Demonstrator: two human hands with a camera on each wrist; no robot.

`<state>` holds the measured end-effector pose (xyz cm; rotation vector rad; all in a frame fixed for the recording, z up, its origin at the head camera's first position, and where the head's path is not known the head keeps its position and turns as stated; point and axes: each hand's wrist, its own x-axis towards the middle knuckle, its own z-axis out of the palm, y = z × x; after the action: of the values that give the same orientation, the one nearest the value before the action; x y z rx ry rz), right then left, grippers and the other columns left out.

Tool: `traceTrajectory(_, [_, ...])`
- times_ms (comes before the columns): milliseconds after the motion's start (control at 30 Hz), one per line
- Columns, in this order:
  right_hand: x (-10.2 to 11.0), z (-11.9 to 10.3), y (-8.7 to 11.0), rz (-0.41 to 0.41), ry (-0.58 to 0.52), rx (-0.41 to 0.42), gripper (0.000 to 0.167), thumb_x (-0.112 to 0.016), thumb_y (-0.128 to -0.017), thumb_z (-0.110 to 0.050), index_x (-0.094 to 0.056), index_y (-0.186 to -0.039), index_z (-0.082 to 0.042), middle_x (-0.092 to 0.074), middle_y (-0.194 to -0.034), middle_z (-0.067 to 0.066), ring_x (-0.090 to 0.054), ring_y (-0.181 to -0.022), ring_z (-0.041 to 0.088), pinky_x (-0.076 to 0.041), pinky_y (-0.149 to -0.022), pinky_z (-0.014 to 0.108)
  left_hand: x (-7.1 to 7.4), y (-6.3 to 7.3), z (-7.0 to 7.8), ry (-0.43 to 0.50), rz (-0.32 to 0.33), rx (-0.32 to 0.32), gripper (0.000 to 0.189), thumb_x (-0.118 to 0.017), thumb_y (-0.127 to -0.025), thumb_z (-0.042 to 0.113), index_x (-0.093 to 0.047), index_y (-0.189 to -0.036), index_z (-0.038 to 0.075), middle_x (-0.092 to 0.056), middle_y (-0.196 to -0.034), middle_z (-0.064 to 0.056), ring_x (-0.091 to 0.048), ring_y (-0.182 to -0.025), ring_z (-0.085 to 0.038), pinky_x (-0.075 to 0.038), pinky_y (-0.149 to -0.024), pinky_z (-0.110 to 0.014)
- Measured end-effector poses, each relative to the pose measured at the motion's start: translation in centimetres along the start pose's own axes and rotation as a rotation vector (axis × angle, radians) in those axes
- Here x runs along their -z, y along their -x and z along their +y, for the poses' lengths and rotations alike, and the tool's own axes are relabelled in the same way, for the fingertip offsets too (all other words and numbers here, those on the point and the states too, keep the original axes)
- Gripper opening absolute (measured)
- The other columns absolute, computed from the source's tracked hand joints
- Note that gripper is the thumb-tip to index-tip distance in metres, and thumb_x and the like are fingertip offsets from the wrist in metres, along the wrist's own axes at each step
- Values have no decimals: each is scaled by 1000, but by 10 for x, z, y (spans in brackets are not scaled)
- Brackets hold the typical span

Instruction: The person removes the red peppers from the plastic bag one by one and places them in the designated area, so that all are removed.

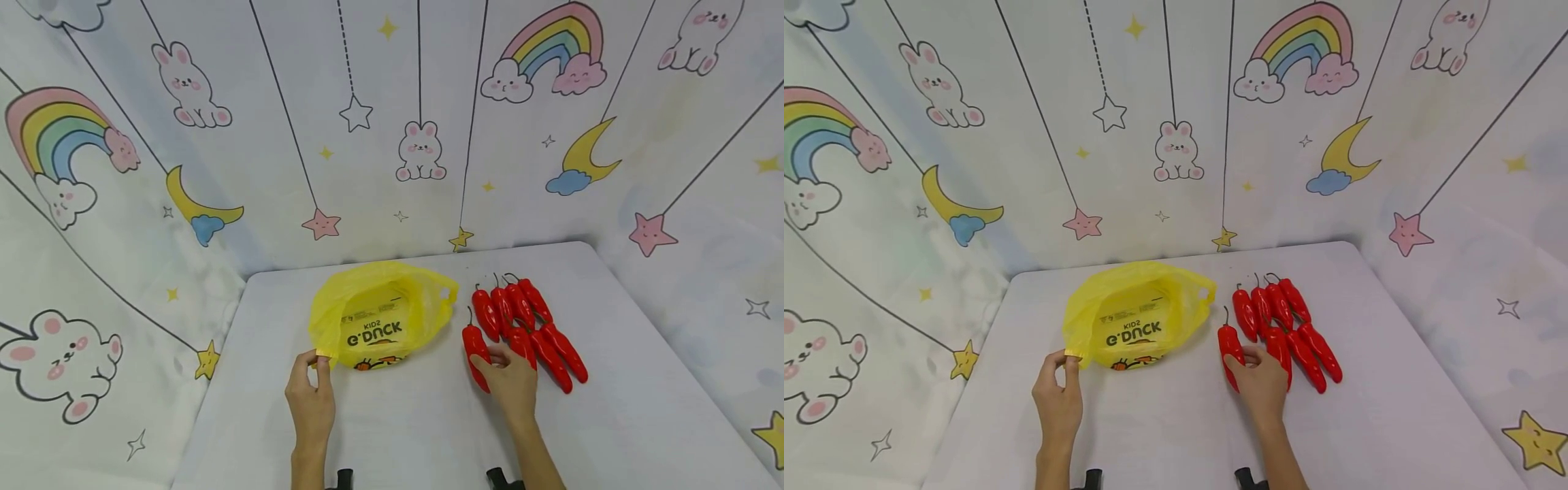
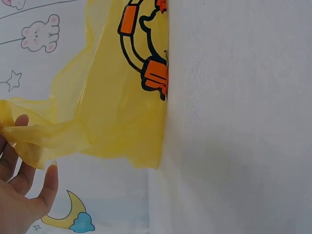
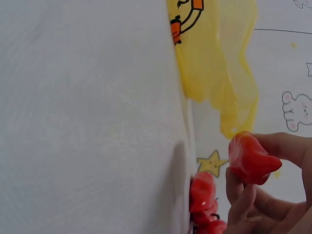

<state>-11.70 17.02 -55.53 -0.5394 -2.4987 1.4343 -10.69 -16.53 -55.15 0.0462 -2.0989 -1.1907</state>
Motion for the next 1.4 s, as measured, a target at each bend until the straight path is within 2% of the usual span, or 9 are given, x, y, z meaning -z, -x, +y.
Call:
traceTrajectory(200, [4,11,2,54,67,1,47,-85,-87,-37,-74,-121,-5,-76,-105,16,-71,-92,31,-60,-66,32,0,1,1,1,-5,6,11,-64,-104,9,-68,-111,1,-72,-103,-5,-66,-93,-13,-47,-80,-11])
traceTrajectory(433, [8,18,2,99,109,17,46,-85,-87,-34,-75,-118,-1,-77,-98,16,-71,-87,31,-52,-61,29,0,2,0,5,-15,23,11,-64,-104,9,-67,-111,1,-72,-104,-5,-66,-94,-14,-48,-81,-12])
traceTrajectory(600, [11,23,0,146,142,51,44,-87,-86,-31,-76,-115,0,-77,-94,17,-72,-83,31,-52,-61,31,0,2,0,11,-18,20,11,-64,-104,9,-68,-111,1,-72,-104,-6,-67,-95,-15,-49,-82,-13])
traceTrajectory(800, [13,30,-2,197,188,84,42,-89,-82,-28,-77,-111,0,-77,-89,17,-72,-76,31,-50,-56,33,0,2,0,3,-18,25,12,-64,-104,10,-67,-111,0,-72,-104,-7,-66,-94,-14,-48,-83,-11])
traceTrajectory(1033, [18,32,1,189,252,100,45,-91,-79,-30,-76,-106,2,-76,-85,17,-70,-67,29,-49,-47,34,1,3,1,-12,-22,44,13,-63,-105,8,-67,-114,1,-71,-105,-6,-65,-94,-14,-47,-81,-11])
traceTrajectory(1200, [25,36,-3,171,308,68,47,-92,-78,-34,-76,-105,0,-76,-84,14,-70,-69,28,-52,-49,38,1,3,2,-3,-21,30,13,-62,-105,9,-67,-113,1,-72,-105,-7,-65,-95,-13,-46,-82,-9])
traceTrajectory(1400, [31,38,-4,145,337,8,52,-92,-78,-39,-75,-108,-1,-77,-87,15,-70,-68,27,-48,-50,31,0,3,2,5,-23,44,14,-62,-105,10,-67,-114,0,-72,-107,-7,-66,-98,-15,-47,-84,-12])
